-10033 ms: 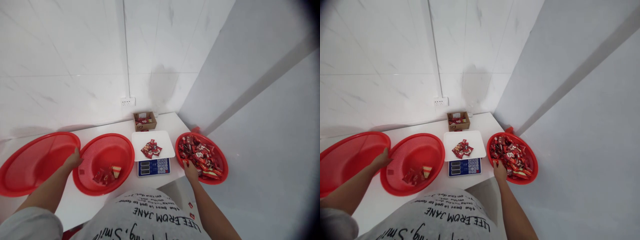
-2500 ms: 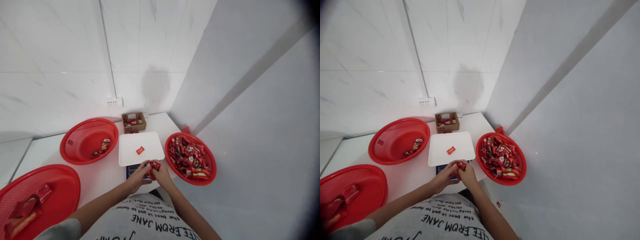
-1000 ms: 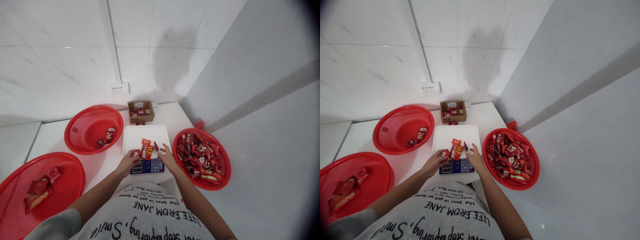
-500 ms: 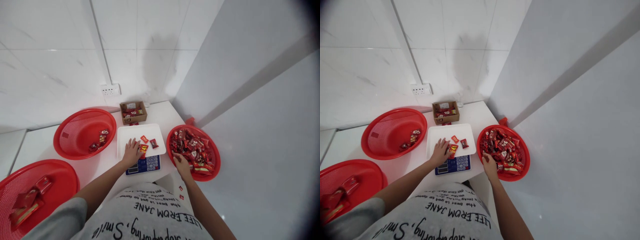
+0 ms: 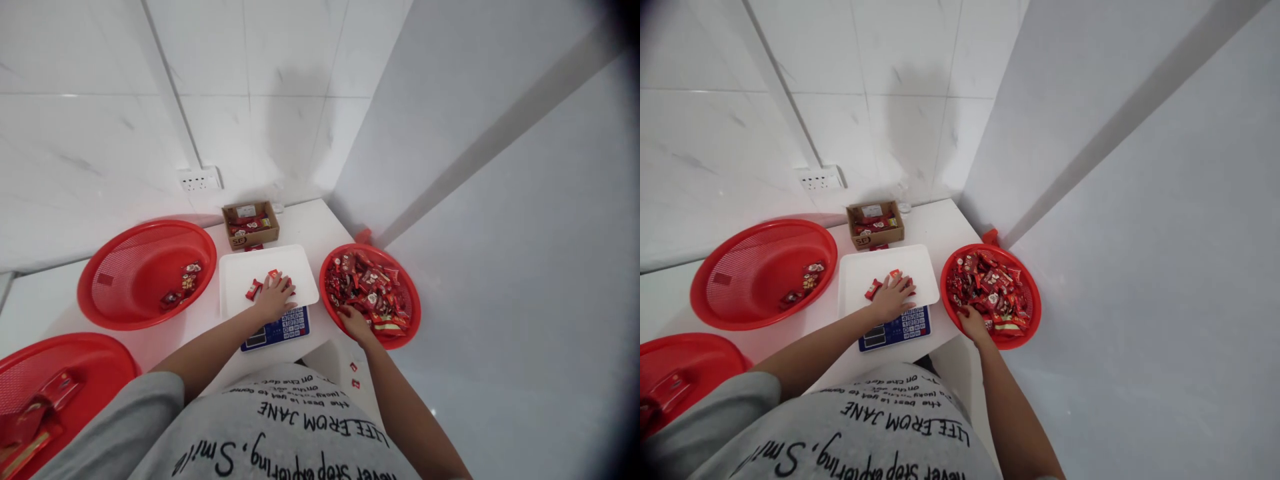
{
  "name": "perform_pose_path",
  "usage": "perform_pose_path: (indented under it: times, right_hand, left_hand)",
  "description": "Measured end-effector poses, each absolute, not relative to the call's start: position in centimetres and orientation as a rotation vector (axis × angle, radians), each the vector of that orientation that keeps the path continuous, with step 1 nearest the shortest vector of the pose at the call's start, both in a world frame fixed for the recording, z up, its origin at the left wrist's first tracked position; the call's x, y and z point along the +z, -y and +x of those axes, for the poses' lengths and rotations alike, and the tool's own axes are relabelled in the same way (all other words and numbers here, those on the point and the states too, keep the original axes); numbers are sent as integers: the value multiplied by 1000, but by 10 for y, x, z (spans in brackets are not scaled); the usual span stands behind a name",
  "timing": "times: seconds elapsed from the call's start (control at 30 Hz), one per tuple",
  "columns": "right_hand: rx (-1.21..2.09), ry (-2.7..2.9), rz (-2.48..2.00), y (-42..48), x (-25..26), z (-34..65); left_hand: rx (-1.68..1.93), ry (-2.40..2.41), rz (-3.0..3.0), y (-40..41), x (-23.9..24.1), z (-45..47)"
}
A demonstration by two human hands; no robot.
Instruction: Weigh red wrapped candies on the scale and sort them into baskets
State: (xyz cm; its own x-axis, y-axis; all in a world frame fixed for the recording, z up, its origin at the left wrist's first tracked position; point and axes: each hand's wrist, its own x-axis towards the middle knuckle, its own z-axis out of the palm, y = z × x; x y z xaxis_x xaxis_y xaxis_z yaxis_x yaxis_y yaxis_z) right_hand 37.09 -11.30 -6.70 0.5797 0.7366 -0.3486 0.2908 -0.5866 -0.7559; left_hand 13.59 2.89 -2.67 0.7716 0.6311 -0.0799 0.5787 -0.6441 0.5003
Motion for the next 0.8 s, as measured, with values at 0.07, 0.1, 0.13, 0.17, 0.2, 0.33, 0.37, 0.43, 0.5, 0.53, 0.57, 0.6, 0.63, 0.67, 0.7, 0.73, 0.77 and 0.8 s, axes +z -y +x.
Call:
perform_pose_path:
  times: [0.07,0.1,0.13,0.17,0.2,0.33,0.37,0.43,0.5,0.53,0.57,0.6,0.63,0.67,0.7,0.73,0.77,0.8]
  right_hand:
    - [917,814,-2151,110,-69,375]
    - [932,816,-2148,107,-71,376]
    - [945,821,-2143,103,-72,377]
    - [955,829,-2136,98,-73,378]
    - [964,840,-2129,94,-75,378]
    - [985,901,-2126,79,-84,377]
    - [988,914,-2136,77,-86,377]
    - [1003,934,-2164,77,-91,379]
    - [1037,952,-2188,79,-94,382]
    - [1057,962,-2195,80,-95,383]
    - [1076,972,-2198,81,-96,384]
    - [1092,982,-2195,81,-97,385]
    - [1105,990,-2187,82,-97,386]
    - [1116,996,-2176,82,-97,386]
    - [1126,1000,-2162,82,-96,386]
    - [1136,1001,-2148,82,-96,385]
    - [1147,1001,-2133,82,-94,385]
    - [1159,1001,-2120,82,-92,384]
  left_hand:
    - [191,-926,2404,-20,-22,123]
    - [214,-931,2381,-14,-19,116]
    - [236,-936,2361,-7,-17,109]
    - [256,-946,2339,0,-15,102]
    - [275,-960,2311,7,-14,95]
    - [371,-1086,2147,33,-20,66]
    - [393,-1115,2109,38,-23,60]
    - [435,-1158,2052,44,-28,49]
    - [476,-1180,2032,45,-31,41]
    - [490,-1185,2033,44,-31,38]
    - [500,-1190,2038,43,-30,36]
    - [509,-1197,2046,41,-28,34]
    - [518,-1207,2052,39,-26,33]
    - [532,-1219,2056,37,-24,32]
    - [548,-1229,2056,36,-22,32]
    - [565,-1233,2053,35,-19,32]
    - [576,-1228,2049,35,-17,33]
    - [582,-1218,2043,36,-15,35]
